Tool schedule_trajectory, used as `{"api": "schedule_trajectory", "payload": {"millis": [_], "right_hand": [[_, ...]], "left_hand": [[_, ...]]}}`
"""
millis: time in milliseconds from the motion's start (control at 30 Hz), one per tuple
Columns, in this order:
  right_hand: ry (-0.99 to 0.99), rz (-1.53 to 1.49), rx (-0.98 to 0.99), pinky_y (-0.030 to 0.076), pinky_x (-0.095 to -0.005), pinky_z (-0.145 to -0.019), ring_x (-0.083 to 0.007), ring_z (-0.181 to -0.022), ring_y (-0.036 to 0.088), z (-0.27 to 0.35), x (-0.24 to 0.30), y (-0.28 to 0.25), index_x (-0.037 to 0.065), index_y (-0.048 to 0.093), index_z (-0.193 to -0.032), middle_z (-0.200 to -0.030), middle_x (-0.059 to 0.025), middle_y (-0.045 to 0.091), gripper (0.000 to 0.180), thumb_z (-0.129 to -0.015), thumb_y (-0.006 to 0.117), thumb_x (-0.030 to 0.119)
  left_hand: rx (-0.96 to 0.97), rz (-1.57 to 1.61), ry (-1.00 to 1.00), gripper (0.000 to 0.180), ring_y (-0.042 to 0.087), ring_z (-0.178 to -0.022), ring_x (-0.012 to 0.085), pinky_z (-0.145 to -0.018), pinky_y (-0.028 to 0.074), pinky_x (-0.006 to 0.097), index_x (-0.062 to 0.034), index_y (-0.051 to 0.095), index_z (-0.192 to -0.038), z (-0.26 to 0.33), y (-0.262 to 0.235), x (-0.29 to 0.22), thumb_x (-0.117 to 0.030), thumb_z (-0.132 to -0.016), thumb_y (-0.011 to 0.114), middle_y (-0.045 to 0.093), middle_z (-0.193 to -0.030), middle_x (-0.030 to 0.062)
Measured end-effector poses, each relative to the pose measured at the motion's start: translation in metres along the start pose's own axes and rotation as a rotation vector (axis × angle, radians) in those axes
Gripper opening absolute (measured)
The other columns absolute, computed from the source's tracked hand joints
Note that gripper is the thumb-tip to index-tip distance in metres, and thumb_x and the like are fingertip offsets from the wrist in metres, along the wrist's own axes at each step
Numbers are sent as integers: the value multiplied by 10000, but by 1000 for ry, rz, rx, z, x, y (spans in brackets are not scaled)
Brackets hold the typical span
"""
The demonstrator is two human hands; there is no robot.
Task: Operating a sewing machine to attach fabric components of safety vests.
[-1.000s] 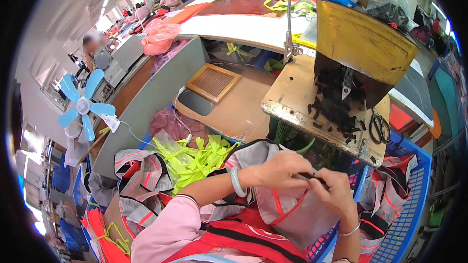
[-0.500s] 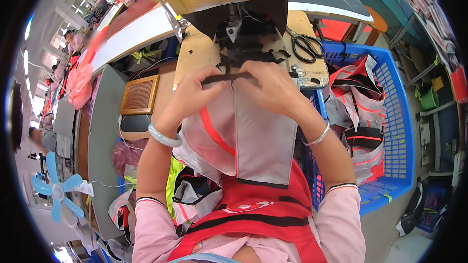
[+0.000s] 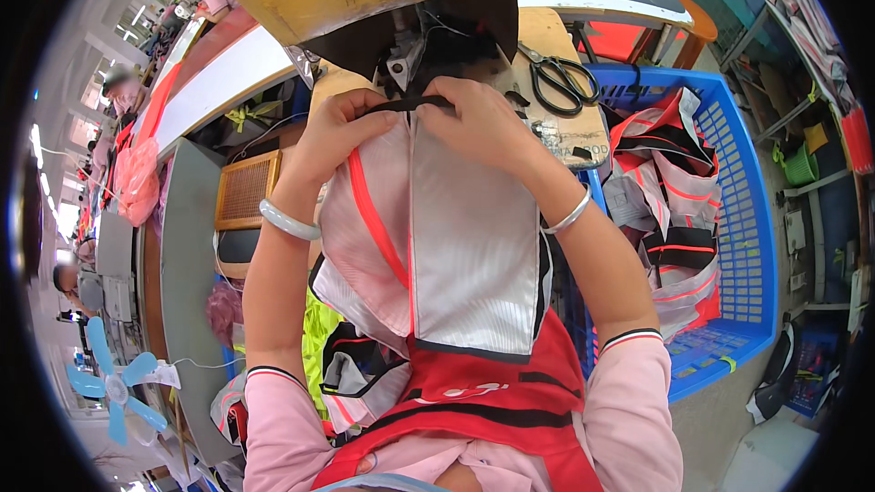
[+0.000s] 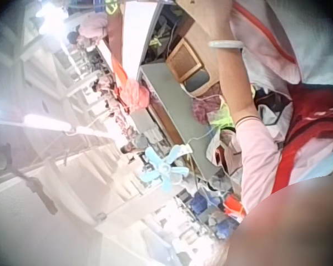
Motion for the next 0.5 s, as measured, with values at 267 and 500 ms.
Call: {"api": "schedule_trajectory", "payload": {"millis": [267, 500], "right_hand": [[-22, -123, -5, 422, -275, -612, -101, -683, 508, -17, -14, 2, -25, 630, -997, -750, -52, 583, 285, -870, 604, 228], [-37, -280, -13, 421, -251, -593, -70, -689, 501, -24, -11, 0, -19, 637, -969, -737, -24, 586, 258, -866, 604, 215]], "left_hand": [[-49, 93, -93, 238, 603, -844, 75, -746, 483, 207, 34, 646, -1038, -14, -6, 11, -81, -837, 697, 662, -951, 29], [-72, 247, -47, 266, 591, -811, 87, -713, 472, 220, 46, 660, -997, -18, -5, 9, -146, -820, 714, 665, -902, 37]]}}
Point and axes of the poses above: each hand's wrist, its own z-axis away from the middle knuckle, its own y-axis out of the palm, x = y × z, the point moved 7 cm from there along -z, towards the middle knuckle
